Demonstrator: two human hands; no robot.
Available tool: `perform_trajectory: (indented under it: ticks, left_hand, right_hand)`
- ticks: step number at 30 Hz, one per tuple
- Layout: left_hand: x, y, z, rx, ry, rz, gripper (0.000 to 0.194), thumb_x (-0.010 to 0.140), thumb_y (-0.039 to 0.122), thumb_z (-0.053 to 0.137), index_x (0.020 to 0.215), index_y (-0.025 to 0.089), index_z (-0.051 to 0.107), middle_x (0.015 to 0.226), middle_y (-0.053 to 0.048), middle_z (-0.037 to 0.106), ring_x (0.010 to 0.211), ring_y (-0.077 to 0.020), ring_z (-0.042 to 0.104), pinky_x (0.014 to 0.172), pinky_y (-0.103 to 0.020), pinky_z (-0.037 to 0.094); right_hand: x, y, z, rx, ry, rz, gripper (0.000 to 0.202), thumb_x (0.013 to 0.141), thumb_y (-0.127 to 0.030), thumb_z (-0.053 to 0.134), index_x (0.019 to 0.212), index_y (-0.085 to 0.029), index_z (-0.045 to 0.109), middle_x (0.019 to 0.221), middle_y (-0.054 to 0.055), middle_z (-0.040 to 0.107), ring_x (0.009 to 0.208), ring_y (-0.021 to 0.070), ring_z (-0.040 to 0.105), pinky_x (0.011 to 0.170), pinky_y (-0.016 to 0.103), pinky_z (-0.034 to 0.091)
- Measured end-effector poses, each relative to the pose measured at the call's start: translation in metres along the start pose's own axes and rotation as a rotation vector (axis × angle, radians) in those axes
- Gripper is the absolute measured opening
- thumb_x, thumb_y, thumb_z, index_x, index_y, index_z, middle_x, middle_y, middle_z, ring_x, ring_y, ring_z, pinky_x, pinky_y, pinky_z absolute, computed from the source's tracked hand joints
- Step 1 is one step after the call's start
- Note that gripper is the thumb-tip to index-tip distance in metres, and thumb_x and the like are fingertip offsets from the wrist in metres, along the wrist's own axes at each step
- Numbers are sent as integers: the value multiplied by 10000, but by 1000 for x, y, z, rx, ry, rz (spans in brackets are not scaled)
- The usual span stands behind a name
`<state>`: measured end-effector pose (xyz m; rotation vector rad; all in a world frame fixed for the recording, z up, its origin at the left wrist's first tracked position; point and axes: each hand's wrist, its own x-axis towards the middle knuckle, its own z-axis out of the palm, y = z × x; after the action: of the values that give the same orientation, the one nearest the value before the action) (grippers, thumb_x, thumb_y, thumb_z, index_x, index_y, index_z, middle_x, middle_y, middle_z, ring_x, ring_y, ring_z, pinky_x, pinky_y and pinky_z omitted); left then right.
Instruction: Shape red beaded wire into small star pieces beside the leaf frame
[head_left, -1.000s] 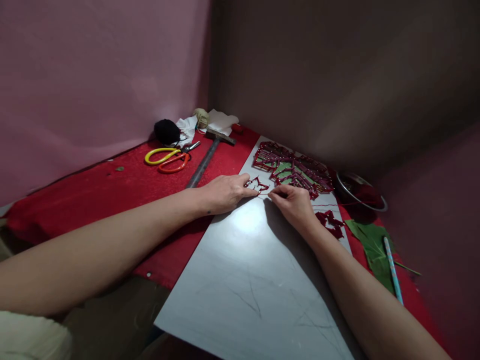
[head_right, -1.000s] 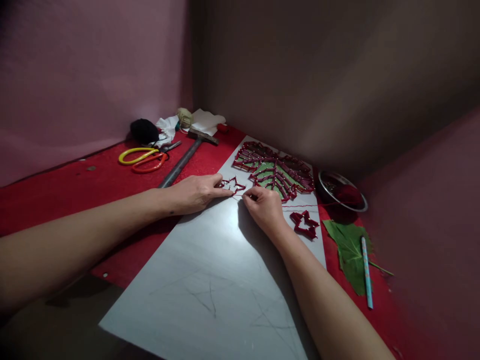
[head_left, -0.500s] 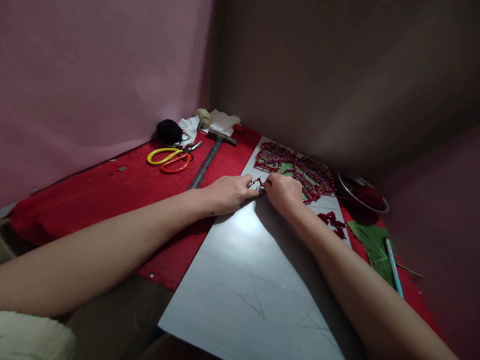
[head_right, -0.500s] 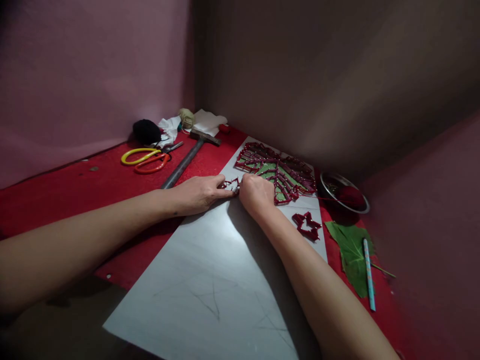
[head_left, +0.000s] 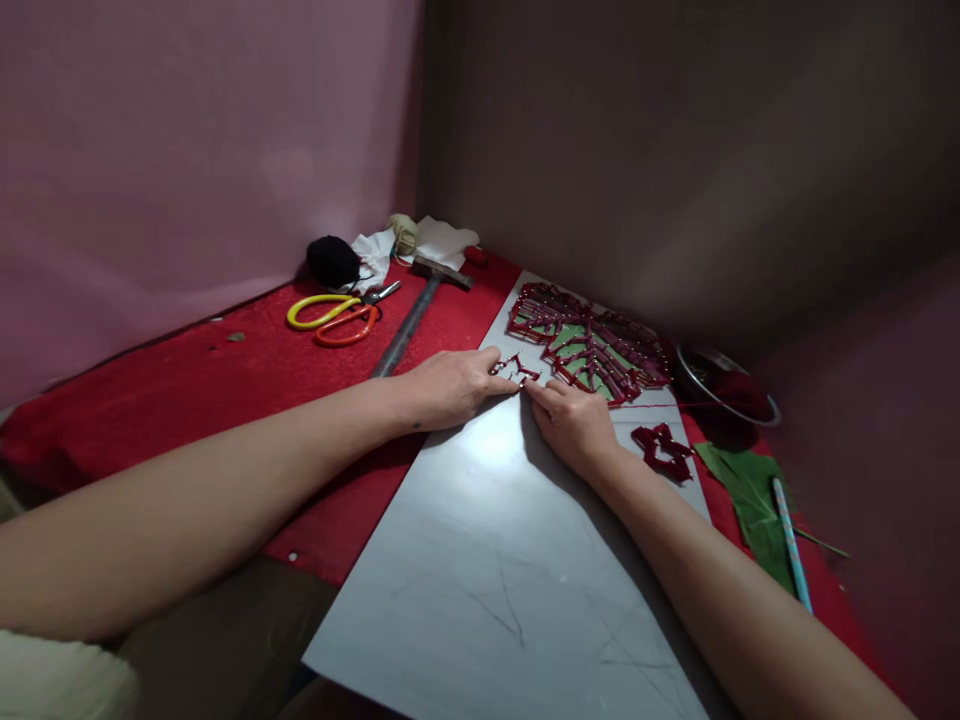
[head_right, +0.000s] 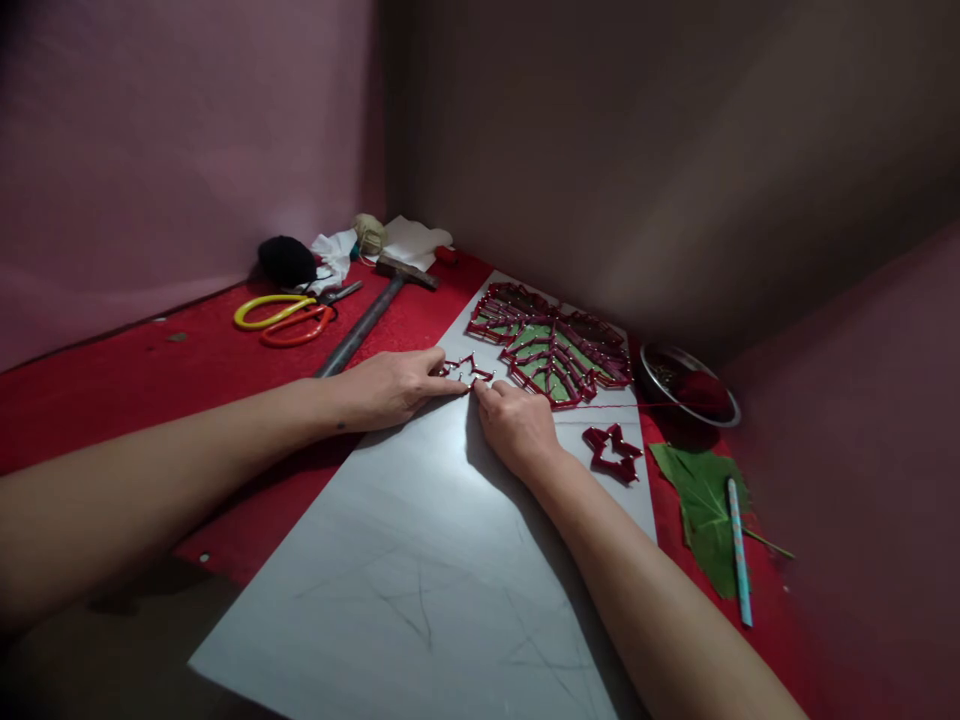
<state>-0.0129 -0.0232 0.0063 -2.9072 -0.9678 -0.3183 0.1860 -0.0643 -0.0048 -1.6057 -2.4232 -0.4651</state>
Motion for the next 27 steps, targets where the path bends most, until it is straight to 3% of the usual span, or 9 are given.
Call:
perform_trajectory:
  ticks: [5, 8, 13, 17, 22, 27]
  left_hand:
    - [-1, -3, 1, -35, 17, 10, 331, 899, 315, 387, 1177, 372, 559, 847, -29, 443, 652, -117, 453, 557, -240, 315]
    - [-2, -4, 3, -81, 48, 4, 326, 899, 327, 392, 1174, 371, 563, 854, -26, 458, 667, -111, 470, 578, -230, 341]
    - [-2, -4, 3, -195, 216, -57, 308, 853, 228, 443, 1126, 251, 585, 942, -40, 524, 718, -113, 511, 648, -234, 403]
    - [1, -4, -1, -287, 359, -153, 237, 784, 118, 454, 971, 143, 598, 881, -47, 573, 743, -120, 527, 692, -239, 418]
    - [5, -4, -2, -404, 283, -286, 131, 738, 140, 511, 822, 143, 612, 764, -20, 615, 701, -116, 549, 657, -224, 417]
    - [8, -4, -1, -419, 229, -293, 109, 737, 157, 508, 772, 153, 612, 765, -19, 640, 706, -114, 564, 665, -221, 419]
  right_hand:
    - [5, -3, -5, -6, -99, -5, 319, 859, -232, 391, 1020, -196, 664, 813, 37, 673, 610, 127, 551, 478, 269, 220]
    - [4, -2, -5, 36, -97, -1, 324, 850, -221, 387, 1020, -209, 661, 835, 33, 673, 626, 126, 553, 497, 268, 243]
    - [1, 1, -2, 117, -55, 15, 314, 831, -207, 406, 997, -217, 671, 862, 28, 676, 670, 137, 571, 540, 269, 297]
    - [0, 1, -2, 172, -43, 34, 311, 832, -201, 407, 984, -230, 677, 885, 19, 682, 705, 139, 583, 575, 267, 327]
    - [1, 2, -3, 187, -50, 47, 320, 845, -209, 397, 1007, -242, 672, 923, 16, 685, 753, 148, 595, 595, 268, 340]
    - [1, 1, -2, 200, -47, 51, 320, 840, -208, 394, 986, -246, 676, 935, 9, 688, 759, 153, 598, 597, 271, 342]
